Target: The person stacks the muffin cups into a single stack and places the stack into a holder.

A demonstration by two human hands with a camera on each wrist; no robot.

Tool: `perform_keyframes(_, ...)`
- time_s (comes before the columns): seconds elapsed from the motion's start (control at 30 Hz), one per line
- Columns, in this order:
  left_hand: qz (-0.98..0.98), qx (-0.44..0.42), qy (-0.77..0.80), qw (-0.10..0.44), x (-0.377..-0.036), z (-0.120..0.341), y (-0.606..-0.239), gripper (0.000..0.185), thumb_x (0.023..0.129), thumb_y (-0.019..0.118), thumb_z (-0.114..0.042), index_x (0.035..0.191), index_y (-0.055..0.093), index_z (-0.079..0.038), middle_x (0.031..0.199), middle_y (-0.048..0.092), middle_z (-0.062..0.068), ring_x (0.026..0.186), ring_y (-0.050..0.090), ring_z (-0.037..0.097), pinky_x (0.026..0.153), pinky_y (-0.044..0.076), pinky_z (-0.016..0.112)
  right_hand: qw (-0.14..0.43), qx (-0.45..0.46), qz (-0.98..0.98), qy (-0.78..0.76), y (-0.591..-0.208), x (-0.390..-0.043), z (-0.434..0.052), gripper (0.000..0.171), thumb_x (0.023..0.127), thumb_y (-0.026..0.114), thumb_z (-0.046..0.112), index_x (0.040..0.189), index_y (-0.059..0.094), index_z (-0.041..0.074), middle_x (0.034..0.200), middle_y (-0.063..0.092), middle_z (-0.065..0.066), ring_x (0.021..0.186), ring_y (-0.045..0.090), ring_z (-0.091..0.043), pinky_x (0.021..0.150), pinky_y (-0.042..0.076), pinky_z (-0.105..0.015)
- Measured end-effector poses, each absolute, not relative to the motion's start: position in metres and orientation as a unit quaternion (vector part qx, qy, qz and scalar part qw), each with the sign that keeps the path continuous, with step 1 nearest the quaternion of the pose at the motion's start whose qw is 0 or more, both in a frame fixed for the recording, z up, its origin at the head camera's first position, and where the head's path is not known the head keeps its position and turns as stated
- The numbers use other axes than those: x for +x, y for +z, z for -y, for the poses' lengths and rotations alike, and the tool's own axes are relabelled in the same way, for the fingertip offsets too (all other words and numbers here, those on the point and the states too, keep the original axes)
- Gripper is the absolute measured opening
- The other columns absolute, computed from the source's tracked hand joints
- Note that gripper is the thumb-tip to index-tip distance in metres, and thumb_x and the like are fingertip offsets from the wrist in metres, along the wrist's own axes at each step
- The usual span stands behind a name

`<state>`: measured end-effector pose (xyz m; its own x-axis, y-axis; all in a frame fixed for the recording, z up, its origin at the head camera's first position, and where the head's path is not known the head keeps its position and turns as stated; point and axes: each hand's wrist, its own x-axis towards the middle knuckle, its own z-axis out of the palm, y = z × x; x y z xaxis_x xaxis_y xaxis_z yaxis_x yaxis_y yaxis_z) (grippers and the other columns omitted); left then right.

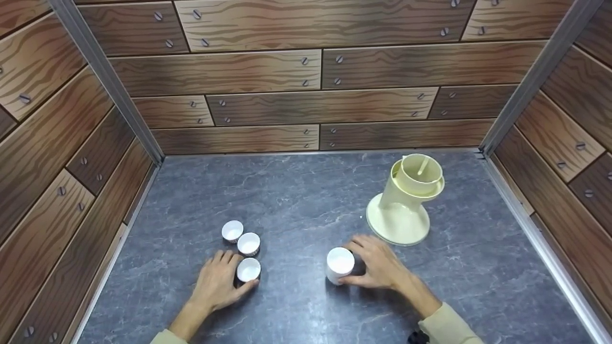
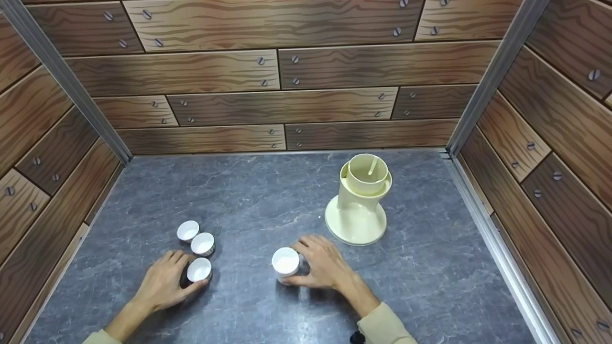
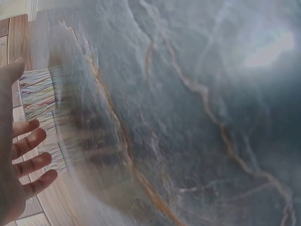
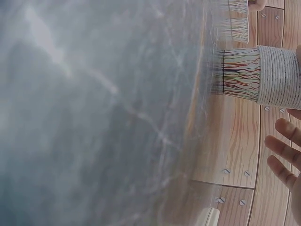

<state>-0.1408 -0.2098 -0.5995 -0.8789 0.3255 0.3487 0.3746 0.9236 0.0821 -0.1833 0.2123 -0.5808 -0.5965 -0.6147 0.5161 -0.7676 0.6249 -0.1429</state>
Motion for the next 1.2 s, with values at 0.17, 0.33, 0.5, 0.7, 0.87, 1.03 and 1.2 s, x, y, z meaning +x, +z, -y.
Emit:
perform_keyframes(0.17, 0.966, -0.183, -0.069, 0.167, -0.140, 0.210, -0.600, 0.062, 0.082, 0.075, -0.070, 0.112, 0.069, -0.016, 0.101, 0.066, 0.003, 0.097, 0.061, 0.025, 0.078, 0.054, 0.044, 0.213, 0.395, 0.874, 0.186, -0.581, -0.184, -0.212, 0.069, 0.073, 0.083, 0.073, 0.113, 0.071, 0.018, 0.104, 0.068, 0.003, 0.094, 0.065, -0.013, 0.081, 0.054, -0.033)
perform_keyframes(0.33, 0.964, -0.188, -0.065, 0.177, -0.140, 0.209, -0.600, 0.061, 0.082, 0.075, -0.070, 0.111, 0.069, -0.016, 0.099, 0.065, 0.003, 0.096, 0.061, 0.024, 0.077, 0.053, 0.043, 0.213, 0.395, 0.874, 0.186, -0.580, -0.184, -0.212, 0.069, 0.072, 0.084, 0.074, 0.113, 0.072, 0.020, 0.103, 0.067, 0.005, 0.094, 0.064, -0.012, 0.079, 0.053, -0.032)
perform_keyframes(0.5, 0.961, -0.194, -0.066, 0.186, -0.139, 0.207, -0.601, 0.061, 0.083, 0.074, -0.072, 0.110, 0.069, -0.017, 0.099, 0.065, 0.002, 0.095, 0.060, 0.024, 0.076, 0.054, 0.043, 0.207, 0.394, 0.876, 0.183, -0.579, -0.183, -0.212, 0.069, 0.073, 0.083, 0.074, 0.114, 0.071, 0.020, 0.104, 0.067, 0.004, 0.094, 0.064, -0.013, 0.080, 0.053, -0.032)
perform_keyframes(0.7, 0.959, -0.199, -0.075, 0.187, -0.140, 0.205, -0.599, 0.059, 0.083, 0.074, -0.071, 0.111, 0.070, -0.019, 0.103, 0.066, 0.002, 0.096, 0.062, 0.024, 0.077, 0.055, 0.044, 0.213, 0.396, 0.875, 0.177, -0.579, -0.183, -0.212, 0.071, 0.072, 0.082, 0.075, 0.114, 0.072, 0.019, 0.104, 0.068, 0.003, 0.095, 0.065, -0.014, 0.080, 0.054, -0.033)
perform_keyframes(0.87, 0.953, -0.209, -0.078, 0.203, -0.140, 0.202, -0.598, 0.059, 0.082, 0.076, -0.070, 0.111, 0.070, -0.019, 0.104, 0.068, 0.002, 0.096, 0.063, 0.025, 0.077, 0.056, 0.044, 0.213, 0.398, 0.875, 0.176, -0.580, -0.183, -0.212, 0.071, 0.073, 0.082, 0.074, 0.115, 0.072, 0.019, 0.104, 0.068, 0.003, 0.095, 0.065, -0.014, 0.080, 0.054, -0.034)
perform_keyframes(1.03, 0.952, -0.215, -0.086, 0.199, -0.139, 0.195, -0.598, 0.059, 0.081, 0.077, -0.069, 0.113, 0.071, -0.020, 0.108, 0.070, 0.000, 0.096, 0.063, 0.022, 0.075, 0.055, 0.042, 0.210, 0.395, 0.876, 0.181, -0.579, -0.183, -0.212, 0.069, 0.072, 0.084, 0.073, 0.115, 0.071, 0.019, 0.105, 0.068, 0.003, 0.096, 0.065, -0.014, 0.081, 0.054, -0.034)
perform_keyframes(1.2, 0.956, -0.216, -0.085, 0.182, -0.136, 0.189, -0.597, 0.060, 0.083, 0.074, -0.071, 0.113, 0.071, -0.019, 0.110, 0.070, -0.001, 0.095, 0.063, 0.020, 0.078, 0.057, 0.042, 0.209, 0.392, 0.877, 0.183, -0.580, -0.182, -0.211, 0.069, 0.072, 0.084, 0.073, 0.113, 0.071, 0.020, 0.105, 0.068, 0.004, 0.096, 0.065, -0.013, 0.082, 0.054, -0.034)
